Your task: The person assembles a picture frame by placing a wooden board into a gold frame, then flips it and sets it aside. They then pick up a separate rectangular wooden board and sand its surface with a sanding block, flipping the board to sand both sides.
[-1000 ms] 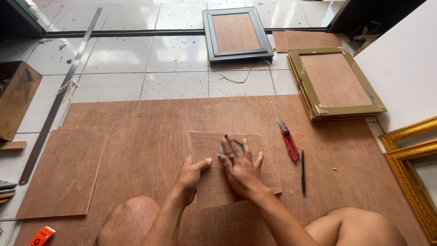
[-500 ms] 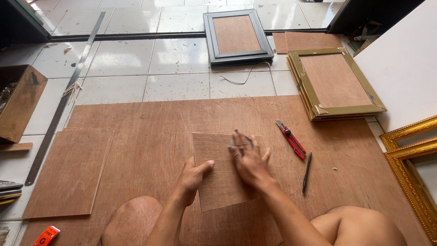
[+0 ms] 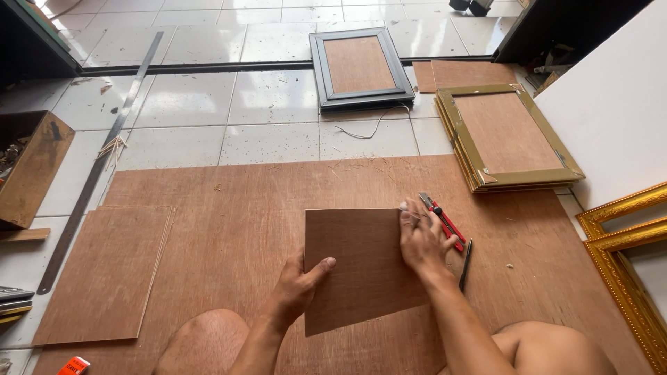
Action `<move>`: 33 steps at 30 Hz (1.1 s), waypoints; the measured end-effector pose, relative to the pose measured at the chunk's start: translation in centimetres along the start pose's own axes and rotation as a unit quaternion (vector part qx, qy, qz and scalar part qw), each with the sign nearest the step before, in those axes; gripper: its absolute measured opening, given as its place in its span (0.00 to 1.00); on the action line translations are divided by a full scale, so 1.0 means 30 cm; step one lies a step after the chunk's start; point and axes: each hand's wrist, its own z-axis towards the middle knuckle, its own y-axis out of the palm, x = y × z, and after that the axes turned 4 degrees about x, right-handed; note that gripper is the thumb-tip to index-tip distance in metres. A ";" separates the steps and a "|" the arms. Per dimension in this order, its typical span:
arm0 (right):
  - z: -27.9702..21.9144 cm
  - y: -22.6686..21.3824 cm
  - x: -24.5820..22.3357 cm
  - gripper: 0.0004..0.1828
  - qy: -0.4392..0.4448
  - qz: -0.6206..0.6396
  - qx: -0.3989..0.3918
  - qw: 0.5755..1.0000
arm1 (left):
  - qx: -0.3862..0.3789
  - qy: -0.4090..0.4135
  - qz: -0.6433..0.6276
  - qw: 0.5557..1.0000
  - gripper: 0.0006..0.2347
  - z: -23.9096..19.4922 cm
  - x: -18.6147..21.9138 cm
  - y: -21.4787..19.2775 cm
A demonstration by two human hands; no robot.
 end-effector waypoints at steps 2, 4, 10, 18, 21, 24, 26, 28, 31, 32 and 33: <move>0.007 0.021 0.014 0.48 0.013 0.033 0.016 0.999 | -0.008 0.017 -0.007 1.000 0.21 0.014 -0.025 -0.009; -0.001 0.045 0.020 0.44 0.026 0.064 0.030 0.997 | -0.014 0.031 -0.016 0.999 0.20 0.016 -0.035 -0.005; -0.112 0.024 -0.114 0.41 -0.187 0.065 0.046 0.979 | -0.010 0.037 -0.005 0.999 0.20 0.031 -0.058 -0.019; -0.038 0.041 -0.005 0.43 -0.102 0.131 0.095 0.982 | -0.039 0.017 -0.011 0.999 0.18 0.005 -0.044 -0.008; -0.149 0.058 -0.114 0.40 -0.245 0.106 0.109 0.958 | -0.038 0.044 -0.015 0.998 0.18 0.024 -0.070 -0.018; -0.123 0.089 -0.098 0.37 -0.289 0.122 0.114 0.943 | -0.037 0.052 0.000 0.998 0.18 0.016 -0.062 -0.016; -0.064 0.060 -0.041 0.38 -0.223 0.115 0.122 0.960 | -0.038 0.040 -0.003 0.998 0.17 0.006 -0.056 -0.014; -0.014 0.036 -0.007 0.39 -0.162 0.106 0.133 0.972 | -0.040 0.033 -0.009 0.999 0.16 0.008 -0.046 -0.010; -0.022 0.046 -0.009 0.38 -0.085 0.125 0.117 0.982 | -0.038 0.029 -0.002 0.999 0.15 0.005 -0.040 -0.002; -0.047 0.063 -0.035 0.36 -0.133 0.121 0.133 0.975 | -0.036 0.018 -0.003 0.999 0.17 0.003 -0.034 0.002; -0.076 0.083 -0.060 0.35 -0.179 0.118 0.148 0.965 | -0.034 0.006 -0.002 0.999 0.18 -0.001 -0.029 0.005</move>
